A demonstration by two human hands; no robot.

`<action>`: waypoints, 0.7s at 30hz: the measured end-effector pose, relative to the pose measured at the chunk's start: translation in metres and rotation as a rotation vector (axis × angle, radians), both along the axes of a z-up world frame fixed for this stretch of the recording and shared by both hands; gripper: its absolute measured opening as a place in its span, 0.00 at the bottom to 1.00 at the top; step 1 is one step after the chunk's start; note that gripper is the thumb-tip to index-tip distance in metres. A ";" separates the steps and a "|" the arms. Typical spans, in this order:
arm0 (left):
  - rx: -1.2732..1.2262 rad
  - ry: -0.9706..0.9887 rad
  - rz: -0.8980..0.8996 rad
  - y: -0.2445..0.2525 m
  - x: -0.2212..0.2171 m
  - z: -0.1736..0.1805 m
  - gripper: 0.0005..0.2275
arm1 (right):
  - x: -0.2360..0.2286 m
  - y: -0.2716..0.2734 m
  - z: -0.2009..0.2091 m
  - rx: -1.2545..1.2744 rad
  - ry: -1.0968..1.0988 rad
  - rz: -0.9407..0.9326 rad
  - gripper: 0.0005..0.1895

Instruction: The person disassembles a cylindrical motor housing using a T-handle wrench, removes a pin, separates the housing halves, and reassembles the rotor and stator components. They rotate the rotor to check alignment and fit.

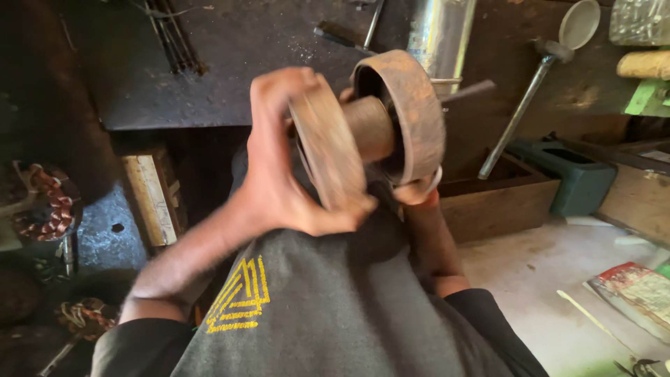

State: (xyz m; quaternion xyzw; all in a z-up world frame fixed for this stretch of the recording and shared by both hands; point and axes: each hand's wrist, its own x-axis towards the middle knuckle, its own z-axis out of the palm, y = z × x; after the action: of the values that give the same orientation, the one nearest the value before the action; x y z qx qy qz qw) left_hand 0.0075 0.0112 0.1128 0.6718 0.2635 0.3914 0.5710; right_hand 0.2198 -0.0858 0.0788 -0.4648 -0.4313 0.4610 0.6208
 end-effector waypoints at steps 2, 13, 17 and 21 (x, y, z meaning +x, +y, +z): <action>-0.257 -0.215 -0.149 0.014 0.007 -0.020 0.50 | -0.004 0.004 0.016 0.062 -0.195 0.032 0.63; -1.403 -0.935 -0.274 -0.039 0.010 -0.140 0.37 | -0.020 0.018 0.060 0.003 -0.706 -0.099 0.66; -1.429 -0.953 -0.268 -0.040 0.006 -0.147 0.37 | -0.025 0.019 0.058 0.017 -0.680 -0.111 0.67; -1.263 -0.901 -0.255 -0.033 0.014 -0.130 0.41 | -0.029 0.021 0.053 0.069 -0.695 -0.178 0.67</action>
State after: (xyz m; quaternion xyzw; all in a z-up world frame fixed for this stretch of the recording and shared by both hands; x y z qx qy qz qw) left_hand 0.0211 -0.0215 -0.0177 0.0213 0.1001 0.3339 0.9370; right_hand 0.1910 -0.0648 0.1316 -0.6085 -0.5897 0.2045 0.4901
